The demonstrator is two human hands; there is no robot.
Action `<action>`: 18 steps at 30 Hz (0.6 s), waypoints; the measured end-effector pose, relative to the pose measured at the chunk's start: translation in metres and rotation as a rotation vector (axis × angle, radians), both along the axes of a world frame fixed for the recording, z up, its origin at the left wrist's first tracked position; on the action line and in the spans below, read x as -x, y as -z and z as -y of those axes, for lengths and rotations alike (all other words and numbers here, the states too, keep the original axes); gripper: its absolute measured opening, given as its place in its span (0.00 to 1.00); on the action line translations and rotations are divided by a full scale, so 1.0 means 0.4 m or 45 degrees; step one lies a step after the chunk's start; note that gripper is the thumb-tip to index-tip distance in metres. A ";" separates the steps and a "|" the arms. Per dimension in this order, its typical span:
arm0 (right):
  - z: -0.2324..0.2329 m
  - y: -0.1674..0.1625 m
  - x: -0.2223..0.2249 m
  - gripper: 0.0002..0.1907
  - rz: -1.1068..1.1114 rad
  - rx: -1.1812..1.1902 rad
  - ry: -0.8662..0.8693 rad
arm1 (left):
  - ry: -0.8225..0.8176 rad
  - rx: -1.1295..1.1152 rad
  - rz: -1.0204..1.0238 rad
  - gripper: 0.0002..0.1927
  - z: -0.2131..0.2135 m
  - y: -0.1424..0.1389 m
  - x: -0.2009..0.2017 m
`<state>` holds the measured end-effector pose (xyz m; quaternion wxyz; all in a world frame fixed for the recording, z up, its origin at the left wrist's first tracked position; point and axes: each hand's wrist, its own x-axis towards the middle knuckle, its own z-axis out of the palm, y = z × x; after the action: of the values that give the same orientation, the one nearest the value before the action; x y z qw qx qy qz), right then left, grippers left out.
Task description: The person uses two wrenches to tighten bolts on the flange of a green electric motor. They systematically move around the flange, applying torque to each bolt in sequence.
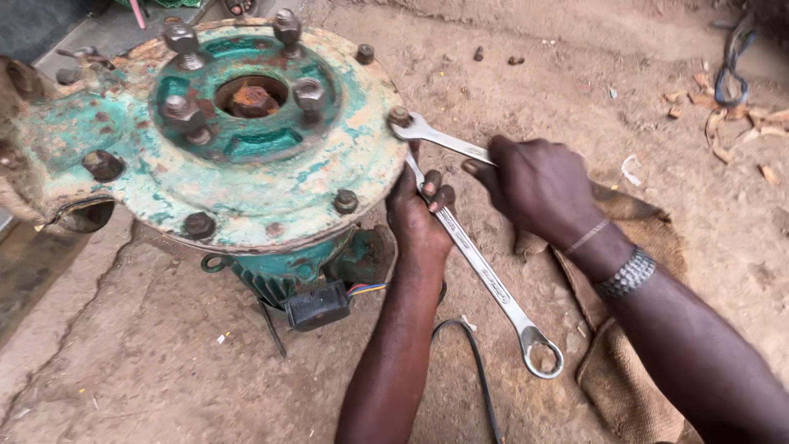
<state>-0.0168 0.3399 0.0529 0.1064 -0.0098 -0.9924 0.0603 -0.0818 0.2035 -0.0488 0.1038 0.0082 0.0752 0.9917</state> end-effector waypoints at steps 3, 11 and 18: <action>-0.050 -0.031 -0.027 0.25 -0.163 0.037 -0.066 | -0.001 0.034 0.049 0.16 -0.022 0.006 -0.007; -0.211 0.039 0.146 0.31 -0.103 0.000 -0.275 | 0.191 -0.156 0.340 0.04 -0.100 0.022 0.001; -0.232 -0.038 0.292 0.31 -0.013 0.024 -0.652 | 0.100 -0.236 0.334 0.05 -0.150 0.023 0.002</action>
<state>-0.1334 0.4328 0.0683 0.0925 0.2412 -0.9614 0.0948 -0.0828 0.2634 -0.0579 0.1501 -0.1090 -0.0310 0.9822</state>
